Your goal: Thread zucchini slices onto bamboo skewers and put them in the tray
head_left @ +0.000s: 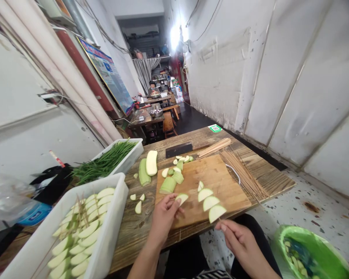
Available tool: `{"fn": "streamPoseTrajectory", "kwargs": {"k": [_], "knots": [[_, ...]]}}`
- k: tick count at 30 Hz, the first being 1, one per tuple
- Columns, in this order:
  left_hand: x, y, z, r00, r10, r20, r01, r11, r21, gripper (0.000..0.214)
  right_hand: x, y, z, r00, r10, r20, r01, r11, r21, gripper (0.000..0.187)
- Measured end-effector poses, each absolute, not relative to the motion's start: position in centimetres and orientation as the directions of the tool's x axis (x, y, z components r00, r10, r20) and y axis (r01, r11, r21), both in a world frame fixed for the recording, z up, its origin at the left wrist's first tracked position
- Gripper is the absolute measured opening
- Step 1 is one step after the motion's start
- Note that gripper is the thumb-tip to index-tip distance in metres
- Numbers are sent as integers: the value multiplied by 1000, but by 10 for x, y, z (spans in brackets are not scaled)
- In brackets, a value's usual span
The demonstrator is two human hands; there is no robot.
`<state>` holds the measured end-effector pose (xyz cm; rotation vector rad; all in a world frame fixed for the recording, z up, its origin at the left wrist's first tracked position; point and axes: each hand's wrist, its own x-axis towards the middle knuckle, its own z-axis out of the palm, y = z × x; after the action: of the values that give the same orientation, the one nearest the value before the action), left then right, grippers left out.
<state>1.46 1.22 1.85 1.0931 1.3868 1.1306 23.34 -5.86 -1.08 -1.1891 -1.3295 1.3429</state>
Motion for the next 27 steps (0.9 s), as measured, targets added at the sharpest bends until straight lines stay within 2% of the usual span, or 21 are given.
{"fn": "streamPoseTrajectory", "kwargs": {"k": [4,7,12,27], "knots": [[27,27,33,-20,934,-357,-366,325,872,23,229,-69,-7,-285,959,2,152,47,-987,39],[30,33,38,16,903,-429,-503,378,777,14,228,-74,-8,-306,952,9,203,74,-976,42],[31,35,38,-11,875,-484,-550,399,733,9,227,-77,-12,-316,949,-12,211,58,-976,45],[33,34,41,-23,891,-454,-555,366,747,8,225,-78,-9,-324,946,-31,200,36,-979,49]]}}
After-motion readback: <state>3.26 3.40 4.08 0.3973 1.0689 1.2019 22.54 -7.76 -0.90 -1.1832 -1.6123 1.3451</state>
